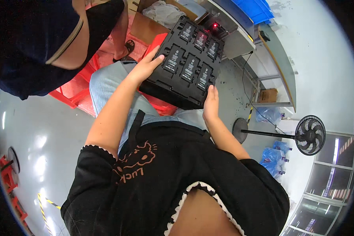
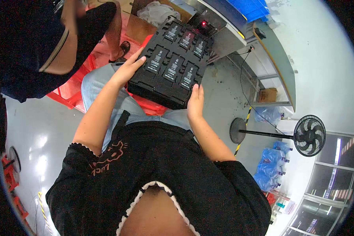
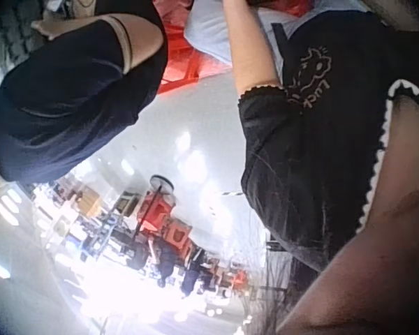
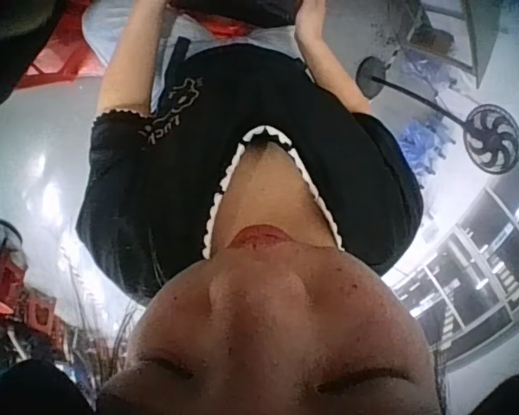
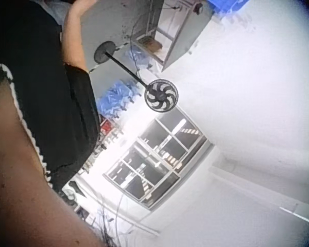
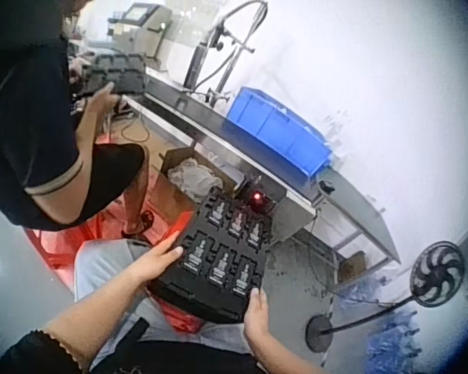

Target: The person organizes black battery cases into a red plastic crate. They pick up the cases from a nearby surface and place them into the crate, arranging them in rows. The person occasionally adjusts the position of the cases to fit them neatly within the container.

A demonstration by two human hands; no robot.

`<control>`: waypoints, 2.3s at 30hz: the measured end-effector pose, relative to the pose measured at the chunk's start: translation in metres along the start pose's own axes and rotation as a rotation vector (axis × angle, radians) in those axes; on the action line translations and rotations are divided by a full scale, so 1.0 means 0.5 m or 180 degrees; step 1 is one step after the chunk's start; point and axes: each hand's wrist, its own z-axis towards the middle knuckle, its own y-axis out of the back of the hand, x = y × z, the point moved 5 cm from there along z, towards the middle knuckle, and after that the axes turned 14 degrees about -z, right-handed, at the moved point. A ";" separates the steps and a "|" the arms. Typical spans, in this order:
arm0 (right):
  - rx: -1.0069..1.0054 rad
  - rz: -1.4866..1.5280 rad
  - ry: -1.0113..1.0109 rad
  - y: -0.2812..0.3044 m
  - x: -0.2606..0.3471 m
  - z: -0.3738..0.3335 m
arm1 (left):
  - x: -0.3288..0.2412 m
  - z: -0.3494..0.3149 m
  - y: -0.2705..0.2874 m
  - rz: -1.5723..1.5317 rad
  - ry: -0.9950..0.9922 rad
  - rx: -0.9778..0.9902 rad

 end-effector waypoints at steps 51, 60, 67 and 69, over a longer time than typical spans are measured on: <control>-0.0172 -0.1602 0.1943 0.007 0.084 0.037 | -0.182 0.274 0.027 -0.3170 -0.0063 -0.0583; -0.0102 -0.0172 0.1431 0.052 0.101 0.086 | -0.131 -0.164 -0.047 -0.2208 0.0571 -0.1025; -0.0716 -0.1426 0.1672 0.021 0.095 0.097 | -0.089 -0.206 -0.025 0.1998 0.2722 -0.0403; -0.0563 -0.1655 0.1758 0.013 0.078 0.116 | -0.107 -0.199 -0.017 0.1877 0.2999 -0.0365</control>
